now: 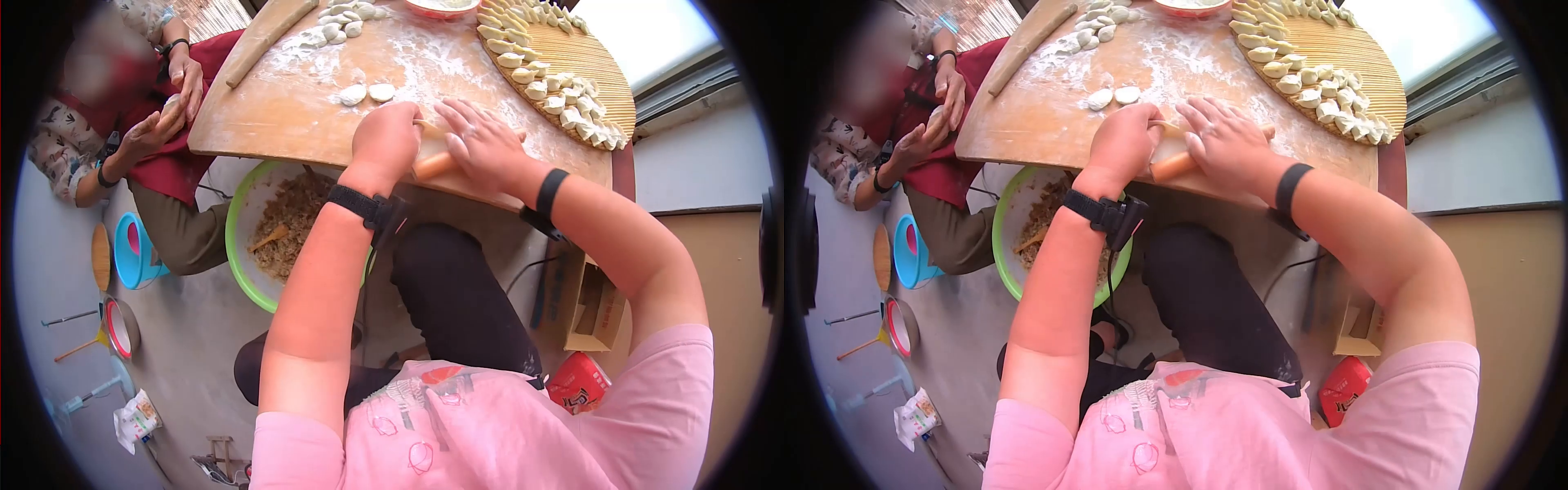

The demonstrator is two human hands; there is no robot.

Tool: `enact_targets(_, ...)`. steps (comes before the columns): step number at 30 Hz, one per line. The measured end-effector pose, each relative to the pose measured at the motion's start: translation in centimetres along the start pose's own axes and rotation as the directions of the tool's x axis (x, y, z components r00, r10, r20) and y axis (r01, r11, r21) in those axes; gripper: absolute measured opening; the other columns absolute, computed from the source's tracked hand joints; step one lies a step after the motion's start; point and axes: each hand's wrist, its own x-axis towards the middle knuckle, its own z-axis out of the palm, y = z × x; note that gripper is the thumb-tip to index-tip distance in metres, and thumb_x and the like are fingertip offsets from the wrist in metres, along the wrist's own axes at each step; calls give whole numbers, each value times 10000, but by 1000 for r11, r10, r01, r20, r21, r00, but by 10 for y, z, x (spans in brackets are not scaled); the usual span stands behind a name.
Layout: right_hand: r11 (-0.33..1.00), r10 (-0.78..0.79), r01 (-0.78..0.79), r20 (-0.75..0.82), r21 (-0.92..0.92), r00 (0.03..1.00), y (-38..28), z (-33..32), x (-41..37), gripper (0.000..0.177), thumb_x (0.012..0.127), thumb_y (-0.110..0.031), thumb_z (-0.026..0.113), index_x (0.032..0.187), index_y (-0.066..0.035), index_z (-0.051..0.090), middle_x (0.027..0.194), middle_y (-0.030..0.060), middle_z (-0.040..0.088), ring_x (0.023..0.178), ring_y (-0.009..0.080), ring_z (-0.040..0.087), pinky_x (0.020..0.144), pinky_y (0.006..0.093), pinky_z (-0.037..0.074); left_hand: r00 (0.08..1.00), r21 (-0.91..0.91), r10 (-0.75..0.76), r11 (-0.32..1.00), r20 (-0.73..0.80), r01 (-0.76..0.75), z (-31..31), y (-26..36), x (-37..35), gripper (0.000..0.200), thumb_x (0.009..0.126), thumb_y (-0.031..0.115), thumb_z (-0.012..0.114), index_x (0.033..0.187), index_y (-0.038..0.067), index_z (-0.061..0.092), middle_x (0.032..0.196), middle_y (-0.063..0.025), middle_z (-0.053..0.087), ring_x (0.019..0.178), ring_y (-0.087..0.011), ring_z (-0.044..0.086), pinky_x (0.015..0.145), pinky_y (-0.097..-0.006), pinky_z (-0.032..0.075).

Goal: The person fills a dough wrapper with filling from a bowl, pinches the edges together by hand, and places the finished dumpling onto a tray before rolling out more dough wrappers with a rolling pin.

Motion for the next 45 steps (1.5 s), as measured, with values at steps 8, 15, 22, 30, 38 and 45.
enact_targets(8,904,-156,152,23,-400,988,18,13,68,527,1019,-287,364,1492,-54,367,1561,158,356,1459,347,297,1193,444,242,997,-6,-55,998,59,55,-10,8,-3,169,901,177,611,919,32,696,902,-202,685,866,-389,651,764,-448,518)
enact_targets(15,999,13,-14,30,46,999,-1,-6,2,535,1028,-358,381,1505,-116,361,1555,153,357,1464,316,286,1202,435,218,976,-38,-174,985,-134,170,-27,-24,-14,184,889,199,618,972,54,694,899,-212,686,877,-387,661,775,-437,521)
enact_targets(22,998,56,-56,2,24,998,4,-2,23,538,1034,-360,377,1510,-110,354,1562,156,348,1471,310,275,1207,433,209,936,381,174,923,-306,-47,-28,-48,3,231,877,109,612,1089,79,700,1094,-127,688,1145,-299,572,1022,-434,415)
enact_targets(30,998,63,-63,1,-19,998,13,7,29,544,1039,-371,328,1513,-106,353,1570,189,325,1470,347,276,1210,437,204,977,-175,22,984,213,16,-20,0,-7,195,923,47,549,976,13,733,1011,-179,695,946,-341,655,854,-407,514)
enact_targets(38,943,-102,80,-49,-322,994,27,18,76,475,1026,-298,379,1442,-82,456,1597,141,295,1463,385,284,1192,502,244,996,-105,-1,994,88,10,-2,-7,9,192,909,103,603,1026,14,727,957,-212,695,903,-351,664,798,-404,524)
enact_targets(45,996,89,-90,-19,-26,996,-10,1,-2,542,1037,-365,353,1519,-117,359,1545,223,355,1455,378,301,1172,463,270,991,-78,-76,993,108,85,-4,1,4,184,864,161,686,967,14,728,904,-203,709,824,-341,682,762,-403,529)
